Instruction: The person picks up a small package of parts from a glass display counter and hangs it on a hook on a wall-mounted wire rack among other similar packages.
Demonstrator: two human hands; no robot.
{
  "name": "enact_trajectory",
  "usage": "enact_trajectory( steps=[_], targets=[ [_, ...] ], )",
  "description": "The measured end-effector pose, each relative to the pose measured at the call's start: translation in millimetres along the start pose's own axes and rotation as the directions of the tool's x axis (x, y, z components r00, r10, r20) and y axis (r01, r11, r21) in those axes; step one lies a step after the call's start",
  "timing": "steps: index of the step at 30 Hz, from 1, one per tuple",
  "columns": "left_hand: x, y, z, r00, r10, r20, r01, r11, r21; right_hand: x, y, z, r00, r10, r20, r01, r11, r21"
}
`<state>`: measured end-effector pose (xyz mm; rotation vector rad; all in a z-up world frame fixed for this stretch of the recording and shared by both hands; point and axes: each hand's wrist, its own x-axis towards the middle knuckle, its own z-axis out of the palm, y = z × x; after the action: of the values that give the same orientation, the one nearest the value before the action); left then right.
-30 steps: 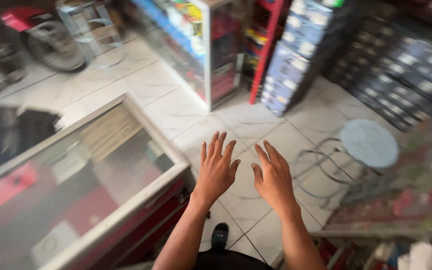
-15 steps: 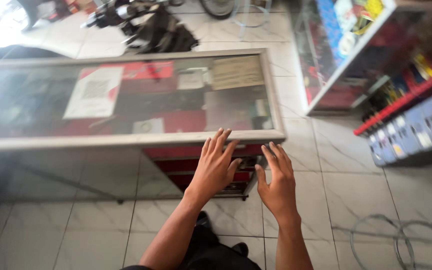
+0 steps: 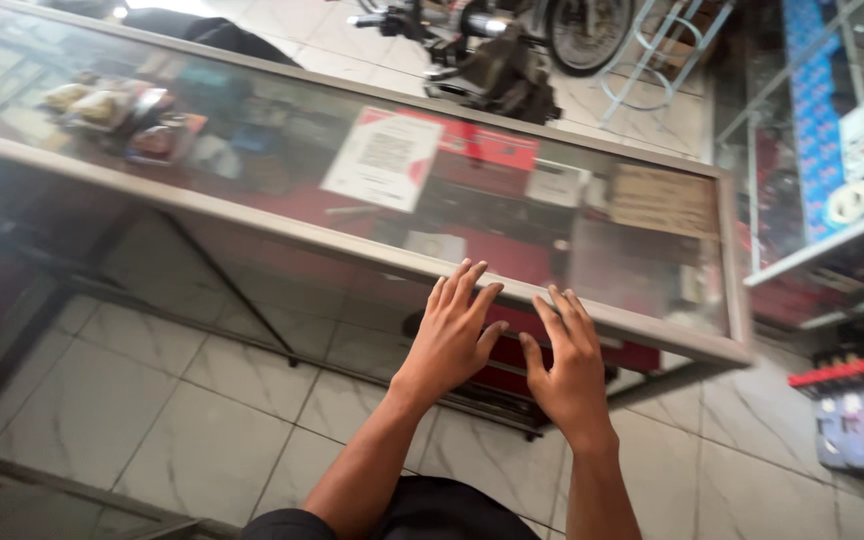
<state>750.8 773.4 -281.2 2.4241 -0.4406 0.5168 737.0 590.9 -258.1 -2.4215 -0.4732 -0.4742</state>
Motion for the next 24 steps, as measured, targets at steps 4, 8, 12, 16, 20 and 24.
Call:
enact_trajectory(
  steps=[4,8,12,16,20,24],
  targets=[
    [-12,-50,-34,0.999,-0.046,-0.013,0.046,0.999,0.0,24,-43,48,0.997,-0.058,0.054,0.056,0.998,0.028],
    [-33,-99,-72,0.992,-0.11,-0.058,0.112,0.993,0.036,47,-81,95,0.99,-0.103,0.097,0.099,0.994,0.039],
    [-65,-143,-117,0.971,-0.196,-0.14,0.21,0.973,0.094,68,-126,143,0.965,-0.221,0.142,0.207,0.972,0.11],
    [-100,-169,-158,0.933,-0.292,-0.211,0.322,0.938,0.126,82,-178,185,0.909,-0.348,0.229,0.309,0.932,0.19],
    [-132,-185,-188,0.871,-0.405,-0.278,0.455,0.878,0.146,83,-222,219,0.839,-0.467,0.278,0.399,0.877,0.269],
    [-160,-194,-210,0.803,-0.49,-0.339,0.561,0.813,0.156,81,-254,243,0.78,-0.547,0.302,0.45,0.828,0.335]
  ],
)
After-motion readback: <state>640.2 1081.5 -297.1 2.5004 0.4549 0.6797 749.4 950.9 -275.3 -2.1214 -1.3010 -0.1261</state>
